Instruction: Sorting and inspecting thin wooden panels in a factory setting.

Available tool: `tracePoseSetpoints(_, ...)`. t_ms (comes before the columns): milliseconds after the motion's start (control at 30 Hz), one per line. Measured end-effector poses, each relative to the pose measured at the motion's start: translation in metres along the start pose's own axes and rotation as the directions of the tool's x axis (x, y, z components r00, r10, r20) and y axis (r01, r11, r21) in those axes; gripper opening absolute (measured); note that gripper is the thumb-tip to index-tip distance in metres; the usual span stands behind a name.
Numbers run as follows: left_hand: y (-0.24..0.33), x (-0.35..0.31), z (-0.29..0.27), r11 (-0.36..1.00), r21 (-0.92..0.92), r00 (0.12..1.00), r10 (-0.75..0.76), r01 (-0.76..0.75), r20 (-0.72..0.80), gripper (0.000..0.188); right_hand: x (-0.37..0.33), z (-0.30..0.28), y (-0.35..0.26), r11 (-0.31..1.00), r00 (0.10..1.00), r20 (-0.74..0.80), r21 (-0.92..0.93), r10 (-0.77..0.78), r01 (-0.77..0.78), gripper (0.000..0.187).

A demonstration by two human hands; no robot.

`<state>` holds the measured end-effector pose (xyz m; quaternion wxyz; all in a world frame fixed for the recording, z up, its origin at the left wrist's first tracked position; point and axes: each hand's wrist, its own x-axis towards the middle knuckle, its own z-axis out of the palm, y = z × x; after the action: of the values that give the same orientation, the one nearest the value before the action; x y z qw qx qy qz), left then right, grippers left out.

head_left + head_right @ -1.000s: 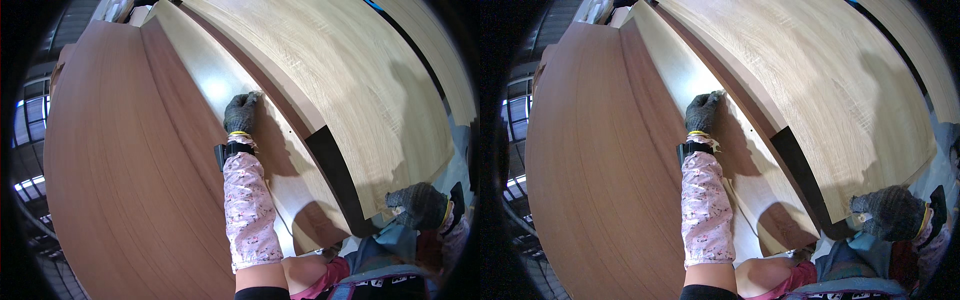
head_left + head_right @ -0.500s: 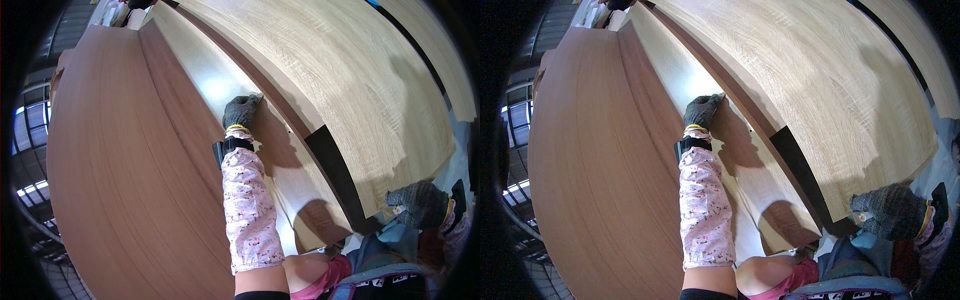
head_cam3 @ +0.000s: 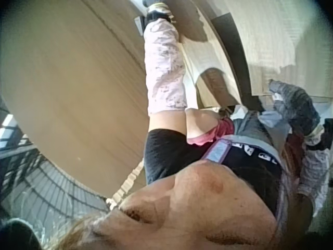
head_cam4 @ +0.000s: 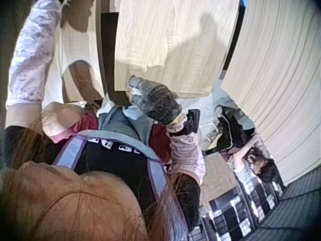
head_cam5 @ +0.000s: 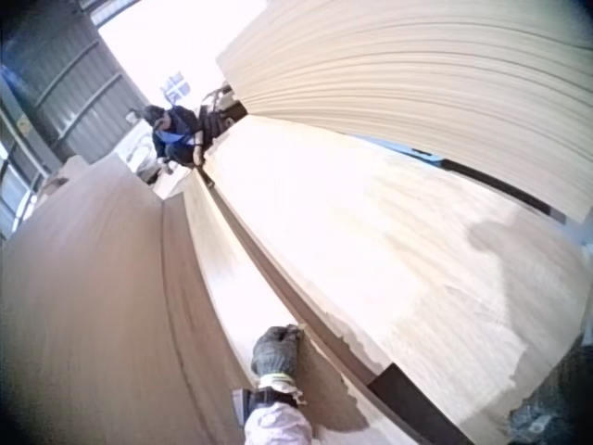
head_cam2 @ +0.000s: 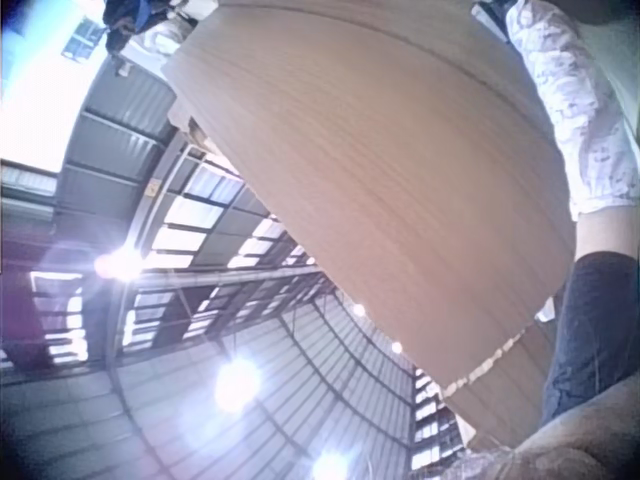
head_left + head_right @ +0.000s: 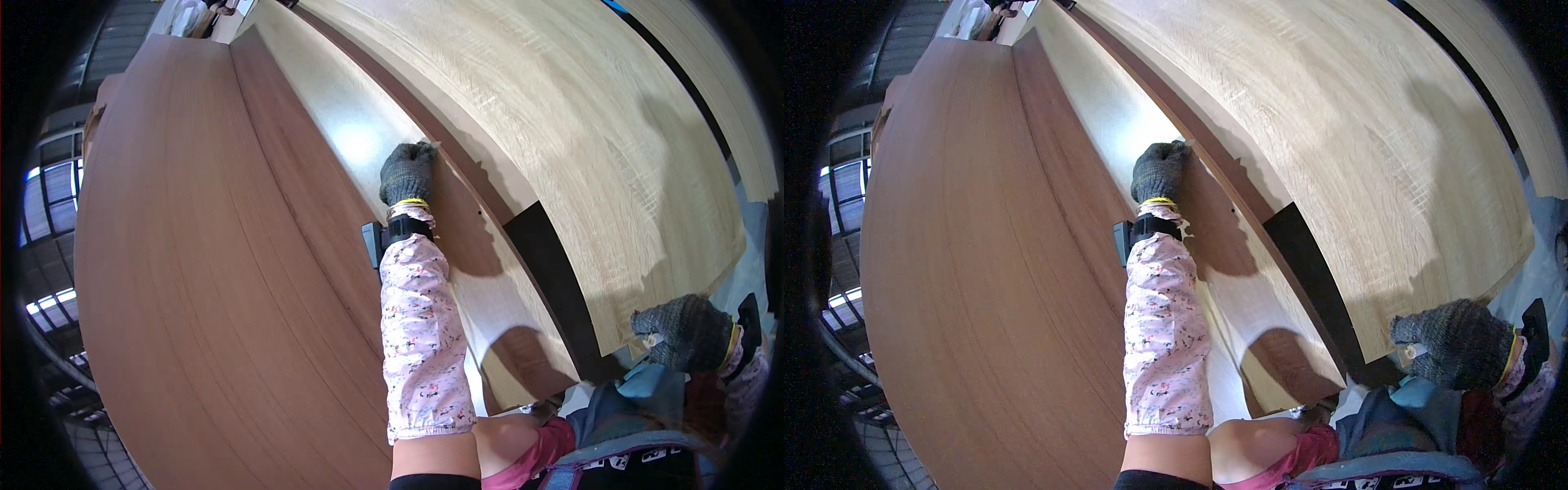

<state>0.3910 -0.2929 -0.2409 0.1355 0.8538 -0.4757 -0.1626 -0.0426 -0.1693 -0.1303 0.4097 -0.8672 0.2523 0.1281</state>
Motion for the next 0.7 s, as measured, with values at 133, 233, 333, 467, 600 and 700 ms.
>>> tracePoseSetpoints(133, -0.011, -0.005, 0.021, 0.968, -0.159, 0.969, 0.163, -0.194, -0.188, 0.030, -0.002, 0.009, 0.004, 1.000, 0.999, -0.033, -0.020, -0.017, 0.016, 0.049)
tracePoseSetpoints(233, -0.018, -0.014, 0.018, 0.881, -0.468, 0.971, -0.049, -0.068, -0.235, 0.033, 0.001, 0.007, 0.006, 0.994, 0.993, -0.072, -0.054, -0.094, 0.091, 0.045)
tracePoseSetpoints(333, -0.046, -0.016, 0.022, 0.906, -0.323, 0.924, 0.156, -0.275, -0.349, 0.027, 0.009, -0.006, -0.001, 0.997, 0.995, -0.046, -0.008, -0.083, 0.083, 0.040)
tracePoseSetpoints(467, -0.048, -0.027, 0.024, 0.903, -0.048, 0.859, 0.390, -0.428, -0.331, 0.026, 0.007, 0.000, 0.006, 1.000, 1.000, -0.005, -0.002, -0.028, 0.028, 0.039)
tracePoseSetpoints(600, -0.041, -0.025, 0.031, 0.876, -0.069, 0.801, 0.401, -0.477, -0.444, 0.026, 0.004, 0.002, 0.009, 0.980, 0.984, -0.036, -0.104, -0.174, 0.169, 0.039)
tracePoseSetpoints(700, -0.037, -0.017, 0.025, 0.863, -0.030, 0.778, 0.438, -0.504, -0.450, 0.025, 0.003, 0.004, 0.006, 0.985, 0.987, -0.045, -0.081, -0.157, 0.153, 0.037)
